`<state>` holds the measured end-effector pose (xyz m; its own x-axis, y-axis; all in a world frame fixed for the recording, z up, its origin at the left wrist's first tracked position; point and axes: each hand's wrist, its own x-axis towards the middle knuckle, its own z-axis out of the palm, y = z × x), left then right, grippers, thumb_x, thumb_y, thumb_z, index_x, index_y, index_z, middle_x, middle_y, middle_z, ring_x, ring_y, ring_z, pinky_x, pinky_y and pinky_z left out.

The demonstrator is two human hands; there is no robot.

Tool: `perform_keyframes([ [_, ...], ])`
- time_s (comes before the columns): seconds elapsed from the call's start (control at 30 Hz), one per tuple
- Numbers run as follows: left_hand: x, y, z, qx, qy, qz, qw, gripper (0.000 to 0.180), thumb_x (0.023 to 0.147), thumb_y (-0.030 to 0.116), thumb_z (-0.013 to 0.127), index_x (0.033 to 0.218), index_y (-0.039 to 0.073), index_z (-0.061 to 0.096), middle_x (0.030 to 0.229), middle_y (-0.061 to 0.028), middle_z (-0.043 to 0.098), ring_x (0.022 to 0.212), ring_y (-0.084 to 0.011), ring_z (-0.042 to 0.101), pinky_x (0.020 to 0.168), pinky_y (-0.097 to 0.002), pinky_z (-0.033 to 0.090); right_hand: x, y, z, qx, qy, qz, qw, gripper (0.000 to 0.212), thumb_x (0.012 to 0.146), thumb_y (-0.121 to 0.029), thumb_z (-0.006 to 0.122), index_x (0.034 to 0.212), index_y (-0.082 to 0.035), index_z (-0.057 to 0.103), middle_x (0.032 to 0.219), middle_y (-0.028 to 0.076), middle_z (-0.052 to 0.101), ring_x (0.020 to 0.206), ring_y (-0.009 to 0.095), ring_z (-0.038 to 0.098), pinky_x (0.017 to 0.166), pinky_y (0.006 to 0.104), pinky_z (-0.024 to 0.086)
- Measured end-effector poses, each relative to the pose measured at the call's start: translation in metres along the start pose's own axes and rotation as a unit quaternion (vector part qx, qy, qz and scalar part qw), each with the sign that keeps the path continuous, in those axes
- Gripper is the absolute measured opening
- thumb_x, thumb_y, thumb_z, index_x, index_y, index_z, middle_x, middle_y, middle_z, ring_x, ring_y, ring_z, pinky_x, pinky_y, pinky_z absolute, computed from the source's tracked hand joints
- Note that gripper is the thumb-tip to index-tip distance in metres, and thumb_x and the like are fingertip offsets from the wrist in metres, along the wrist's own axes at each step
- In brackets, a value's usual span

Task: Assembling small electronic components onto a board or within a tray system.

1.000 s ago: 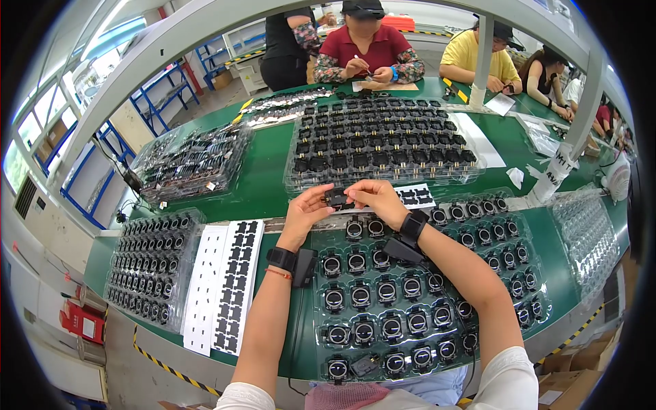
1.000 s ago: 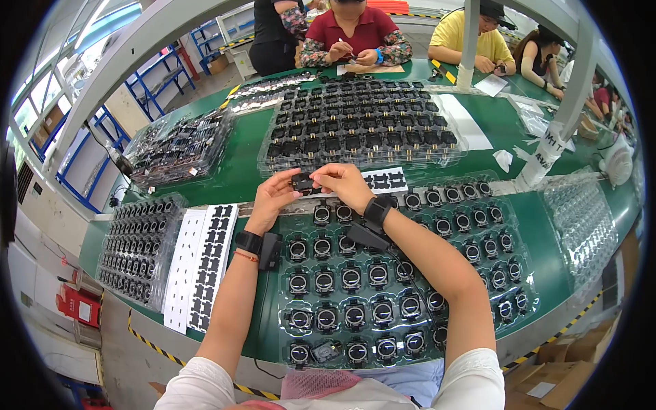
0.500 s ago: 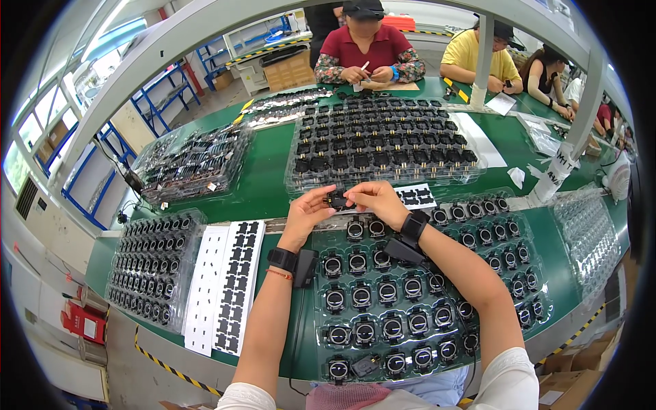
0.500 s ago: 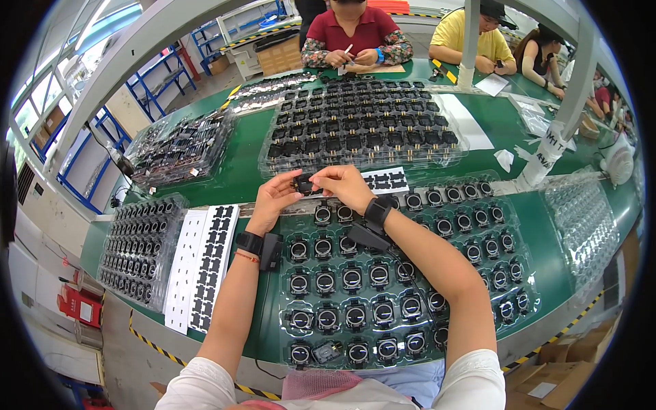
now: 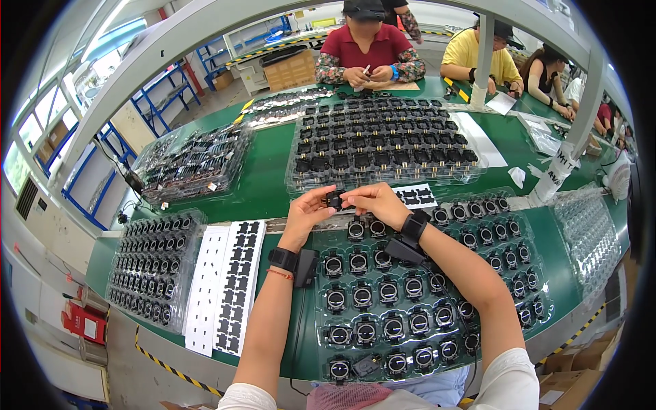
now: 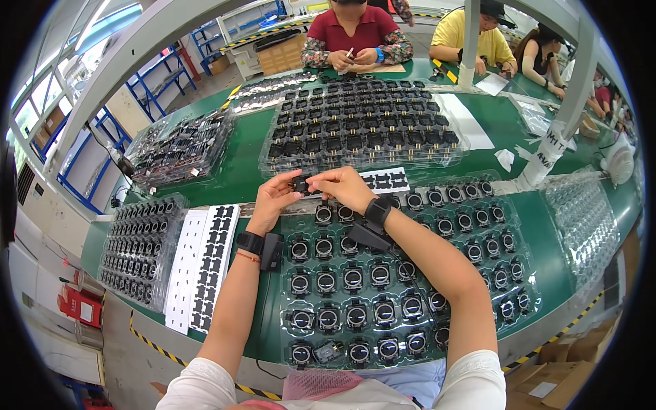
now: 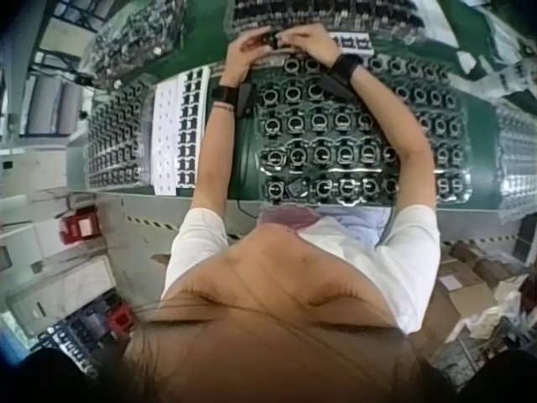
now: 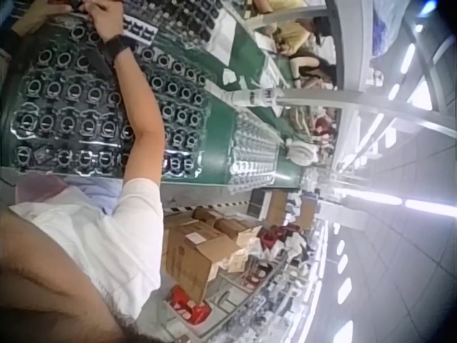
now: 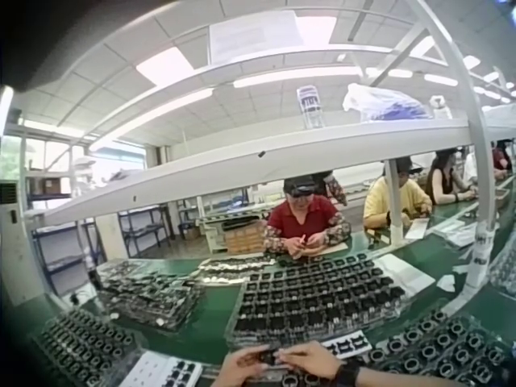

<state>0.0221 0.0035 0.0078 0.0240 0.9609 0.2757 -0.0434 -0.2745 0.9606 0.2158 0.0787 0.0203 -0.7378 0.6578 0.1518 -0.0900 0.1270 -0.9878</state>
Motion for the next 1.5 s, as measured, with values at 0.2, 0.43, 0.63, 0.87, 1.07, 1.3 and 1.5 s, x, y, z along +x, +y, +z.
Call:
perform_keyframes([
  [0.2,-0.001,0.006,0.006,-0.042,0.030,0.003,0.999,0.032,0.082,0.001,0.058,0.114,0.000,0.053,0.107,-0.0074,0.057,0.091,-0.0113,0.056,0.078,-0.0273,0.051,0.001,0.001,0.001,-0.051,-0.015,-0.026,0.998,0.026,0.086,-0.013,0.055,0.109,-0.003,0.062,0.091,0.006,0.067,0.065,0.006,0.056,0.060,0.0193,0.045],
  [0.43,0.000,-0.005,-0.004,-0.027,0.070,0.025,0.997,0.023,0.080,-0.004,0.055,0.103,0.000,0.054,0.099,-0.0058,0.057,0.086,-0.0104,0.056,0.068,-0.0250,0.053,-0.002,-0.004,0.015,-0.007,-0.063,-0.056,0.996,0.036,0.088,-0.008,0.051,0.123,-0.003,0.051,0.100,0.009,0.065,0.072,0.008,0.058,0.069,0.0228,0.048],
  [0.63,0.002,-0.004,0.000,-0.043,0.113,0.018,0.992,0.021,0.079,-0.007,0.055,0.098,0.000,0.053,0.096,-0.0051,0.057,0.079,-0.0095,0.056,0.064,-0.0238,0.052,-0.003,-0.006,0.010,-0.007,-0.012,-0.097,0.995,0.032,0.087,-0.002,0.049,0.119,-0.002,0.051,0.094,0.008,0.064,0.072,0.008,0.058,0.069,0.0233,0.049],
  [0.87,0.002,-0.007,-0.003,-0.042,0.132,0.027,0.990,0.021,0.077,-0.008,0.058,0.095,0.001,0.053,0.089,-0.0052,0.059,0.067,-0.0075,0.053,0.056,-0.0206,0.044,-0.002,-0.007,0.011,-0.064,0.031,-0.096,0.993,0.023,0.086,-0.001,0.050,0.108,-0.001,0.054,0.092,0.007,0.065,0.070,0.008,0.058,0.066,0.0224,0.048],
  [1.07,0.001,-0.008,-0.006,-0.038,0.132,0.032,0.990,0.021,0.076,-0.007,0.058,0.094,0.002,0.051,0.088,-0.0047,0.057,0.067,-0.0084,0.053,0.055,-0.0210,0.044,-0.002,-0.007,0.013,-0.066,0.032,-0.090,0.993,0.023,0.084,0.000,0.050,0.105,-0.003,0.055,0.088,0.005,0.065,0.069,0.008,0.058,0.065,0.0225,0.047],
  [1.3,-0.003,0.009,0.005,-0.118,0.133,0.012,0.984,0.023,0.078,-0.006,0.053,0.098,0.003,0.048,0.097,-0.0060,0.050,0.072,-0.0160,0.059,0.056,-0.0250,0.049,-0.003,-0.010,0.011,-0.223,0.099,-0.141,0.959,0.023,0.078,-0.001,0.054,0.100,-0.003,0.056,0.093,0.007,0.062,0.078,0.016,0.058,0.068,0.0291,0.047],
  [1.5,-0.003,0.002,0.000,-0.097,0.043,0.028,0.994,0.019,0.076,-0.002,0.056,0.092,0.004,0.050,0.101,-0.0053,0.048,0.084,-0.0187,0.059,0.074,-0.0303,0.050,-0.002,0.001,0.009,-0.360,0.128,-0.197,0.903,0.028,0.075,-0.003,0.056,0.102,-0.004,0.052,0.106,0.009,0.049,0.093,0.023,0.052,0.078,0.0327,0.044],
])
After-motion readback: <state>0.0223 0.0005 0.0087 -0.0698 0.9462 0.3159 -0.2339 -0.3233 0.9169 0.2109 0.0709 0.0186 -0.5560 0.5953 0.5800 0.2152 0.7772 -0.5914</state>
